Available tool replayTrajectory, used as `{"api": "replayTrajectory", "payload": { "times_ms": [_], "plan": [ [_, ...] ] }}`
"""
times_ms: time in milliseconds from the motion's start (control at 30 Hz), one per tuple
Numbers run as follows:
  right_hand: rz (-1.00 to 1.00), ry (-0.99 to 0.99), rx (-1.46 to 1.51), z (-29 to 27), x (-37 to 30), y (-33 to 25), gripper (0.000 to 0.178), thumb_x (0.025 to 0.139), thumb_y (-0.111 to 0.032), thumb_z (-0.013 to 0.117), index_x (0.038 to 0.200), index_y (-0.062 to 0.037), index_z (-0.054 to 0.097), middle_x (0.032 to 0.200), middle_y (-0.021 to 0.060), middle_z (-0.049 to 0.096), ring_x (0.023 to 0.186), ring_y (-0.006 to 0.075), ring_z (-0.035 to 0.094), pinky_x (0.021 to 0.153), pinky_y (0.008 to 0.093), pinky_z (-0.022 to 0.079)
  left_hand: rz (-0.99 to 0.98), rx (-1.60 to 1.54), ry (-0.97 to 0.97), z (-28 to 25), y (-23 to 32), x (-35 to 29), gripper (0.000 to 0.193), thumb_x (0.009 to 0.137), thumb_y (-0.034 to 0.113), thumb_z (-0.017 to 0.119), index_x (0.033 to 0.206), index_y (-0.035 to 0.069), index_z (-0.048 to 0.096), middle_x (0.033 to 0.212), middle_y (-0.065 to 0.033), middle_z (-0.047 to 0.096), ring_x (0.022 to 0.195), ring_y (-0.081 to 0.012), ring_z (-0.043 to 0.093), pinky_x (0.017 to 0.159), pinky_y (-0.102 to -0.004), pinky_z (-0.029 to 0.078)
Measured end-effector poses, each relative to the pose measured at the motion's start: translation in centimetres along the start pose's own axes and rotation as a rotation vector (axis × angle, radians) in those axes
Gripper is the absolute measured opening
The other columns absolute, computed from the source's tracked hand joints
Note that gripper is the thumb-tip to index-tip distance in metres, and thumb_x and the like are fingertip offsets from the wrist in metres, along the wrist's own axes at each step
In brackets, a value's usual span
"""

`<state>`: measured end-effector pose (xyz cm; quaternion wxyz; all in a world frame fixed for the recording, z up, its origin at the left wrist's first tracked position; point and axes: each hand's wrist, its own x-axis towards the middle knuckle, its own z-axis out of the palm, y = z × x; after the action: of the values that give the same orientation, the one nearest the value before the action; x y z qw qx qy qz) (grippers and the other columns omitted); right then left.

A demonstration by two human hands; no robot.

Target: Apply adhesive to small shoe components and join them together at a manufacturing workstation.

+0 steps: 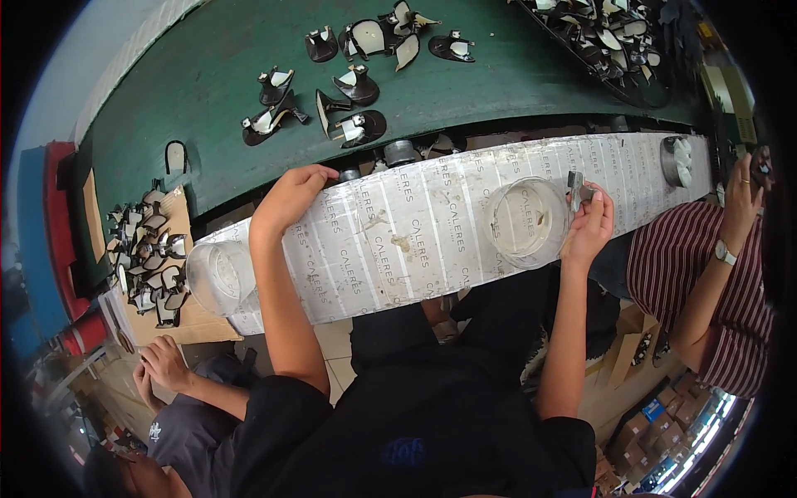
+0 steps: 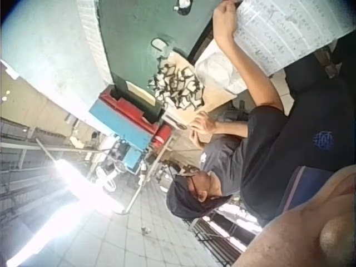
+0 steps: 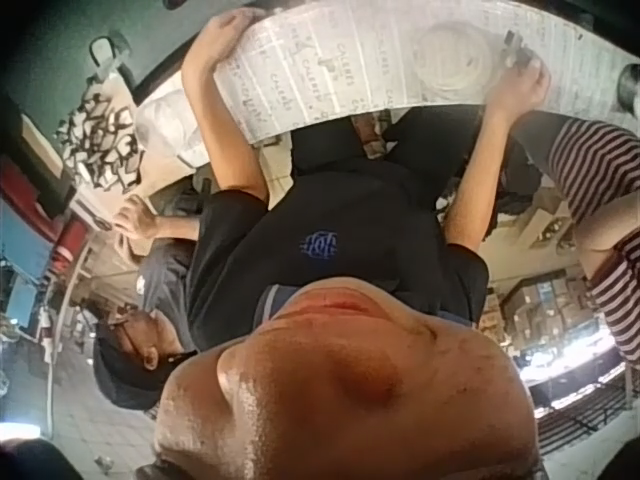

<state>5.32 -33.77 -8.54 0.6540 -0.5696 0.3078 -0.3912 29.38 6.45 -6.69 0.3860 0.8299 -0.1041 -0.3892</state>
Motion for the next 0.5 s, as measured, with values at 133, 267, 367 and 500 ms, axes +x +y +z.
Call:
{"api": "replayTrajectory", "payload": {
  "times_ms": [133,267,367,500],
  "plan": [
    [0.003,0.009,0.004,-0.1,0.0,-0.1,0.019,0.102,-0.014,0.051,0.109,0.0018,0.058,0.109,0.0122,0.063,0.093,0.0161,0.060,0.080,0.0341,0.057,0.017,-0.044,0.099,0.2,2.0,-2.4,0.028,0.095,0.024,0.056,0.113,0.005,0.068,0.099,-0.0143,0.070,0.092,-0.0207,0.064,0.085,-0.0293,0.048],
    [0.003,0.011,0.015,0.3,0.0,-0.2,0.019,0.102,-0.014,0.051,0.109,0.0024,0.058,0.109,0.0126,0.063,0.093,0.0169,0.061,0.080,0.0346,0.057,0.236,0.093,0.213,0.8,1.2,-2.3,0.028,0.088,0.017,0.070,0.111,0.002,0.067,0.086,-0.0095,0.069,0.077,-0.0126,0.058,0.072,-0.0284,0.047],
    [0.000,-0.001,0.004,0.6,0.0,-0.3,0.020,0.102,-0.015,0.051,0.109,0.0025,0.058,0.108,0.0127,0.063,0.093,0.0175,0.061,0.080,0.0352,0.057,0.021,-0.011,0.443,-0.3,1.1,-1.3,0.023,0.090,0.014,0.069,0.107,-0.001,0.066,0.083,-0.0086,0.070,0.070,-0.0078,0.060,0.063,-0.0244,0.046],
    [-0.003,0.012,-0.005,0.4,0.0,-0.3,0.020,0.102,-0.015,0.051,0.109,0.0025,0.058,0.108,0.0125,0.063,0.093,0.0173,0.061,0.080,0.0355,0.057,0.133,-0.199,0.374,-0.6,0.8,-0.9,0.023,0.092,0.015,0.068,0.105,-0.003,0.066,0.074,-0.0029,0.066,0.061,-0.0063,0.054,0.060,-0.0222,0.045]
  ]
}}
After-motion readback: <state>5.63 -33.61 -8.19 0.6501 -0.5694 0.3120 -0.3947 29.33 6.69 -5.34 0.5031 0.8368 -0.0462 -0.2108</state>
